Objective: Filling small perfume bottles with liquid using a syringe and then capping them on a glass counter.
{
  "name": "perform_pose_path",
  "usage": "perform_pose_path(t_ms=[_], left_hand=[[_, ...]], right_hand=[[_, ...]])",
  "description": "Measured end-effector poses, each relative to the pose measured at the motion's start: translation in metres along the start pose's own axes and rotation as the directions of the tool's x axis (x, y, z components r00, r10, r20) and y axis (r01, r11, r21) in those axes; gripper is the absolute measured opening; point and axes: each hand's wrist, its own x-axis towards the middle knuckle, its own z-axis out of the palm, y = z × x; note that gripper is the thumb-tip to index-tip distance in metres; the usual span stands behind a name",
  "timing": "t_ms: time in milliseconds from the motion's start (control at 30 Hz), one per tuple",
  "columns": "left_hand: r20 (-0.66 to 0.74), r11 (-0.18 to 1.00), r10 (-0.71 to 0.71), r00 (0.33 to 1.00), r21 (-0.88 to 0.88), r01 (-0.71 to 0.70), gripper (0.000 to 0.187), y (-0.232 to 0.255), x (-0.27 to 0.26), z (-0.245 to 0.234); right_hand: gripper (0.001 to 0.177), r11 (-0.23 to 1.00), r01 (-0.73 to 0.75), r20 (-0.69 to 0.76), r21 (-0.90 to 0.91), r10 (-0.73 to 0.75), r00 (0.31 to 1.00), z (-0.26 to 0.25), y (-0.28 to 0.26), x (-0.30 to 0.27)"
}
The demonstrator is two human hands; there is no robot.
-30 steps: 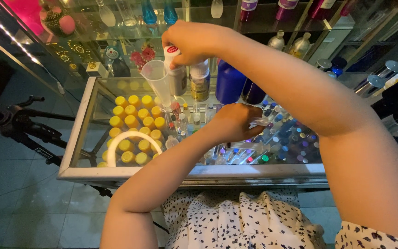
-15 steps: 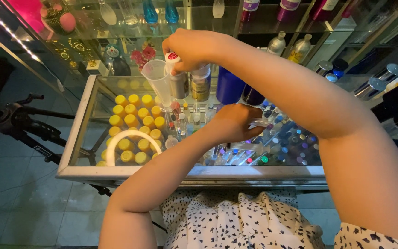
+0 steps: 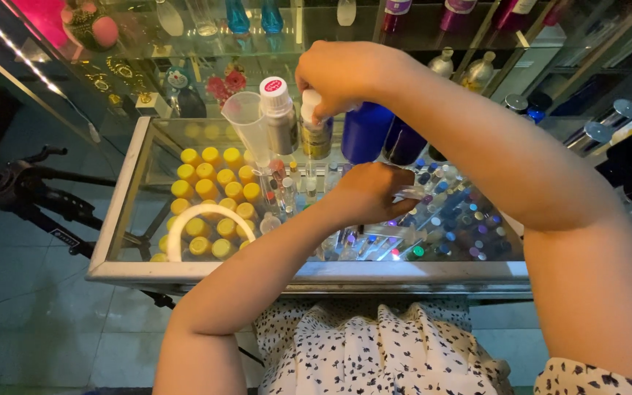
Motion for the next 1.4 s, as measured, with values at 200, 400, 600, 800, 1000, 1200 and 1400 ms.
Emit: perform_pose_path(t_ms=[200,400,600,800,1000,1200,1400], left_hand=[[-0.029,1.0,-0.002,1.0,-0.012,0.002,0.029,0.003,-0.001,0.0],[-0.004,0.952,0.187,0.982,-0.246,-0.182,0.046,0.038,-0.008,-0.049],[0.124,0.976,0.124,0.985,-0.193,-0.099,0.045,0.042,-0.011,-0.051],[0.188,0.953,0.185,0.964,-0.274,-0.13,0.052,0.03,-0.011,-0.031],[0.325,0.943,0.194,0.926,-0.323,-0.084,0.053,0.047,-0.014,-0.048],[0.405,0.793,0.389,0.828,-0.605,-0.076,0.063,0.047,-0.023,-0.062],[0.182,0.531,0.386,0.904,-0.845,-0.057,0.019,0.033,-0.025,-0.111]], right_hand=[[0.029,0.999,0.027,-0.012,0.018,-0.027,1.0,0.0,0.0,-0.008],[0.021,0.999,0.022,0.051,-0.025,-0.02,0.999,-0.007,-0.019,-0.034],[0.02,0.998,0.062,0.061,-0.034,-0.06,0.996,0.003,-0.02,-0.048],[0.03,0.983,0.171,-0.06,0.06,-0.167,0.984,0.022,-0.002,-0.066],[0.031,0.989,0.12,-0.005,0.088,-0.12,0.993,0.016,0.001,-0.098],[0.031,0.992,0.079,0.05,0.097,-0.084,0.995,0.023,0.013,-0.116],[0.029,0.993,0.013,0.105,0.119,-0.026,0.994,0.012,0.011,-0.144]])
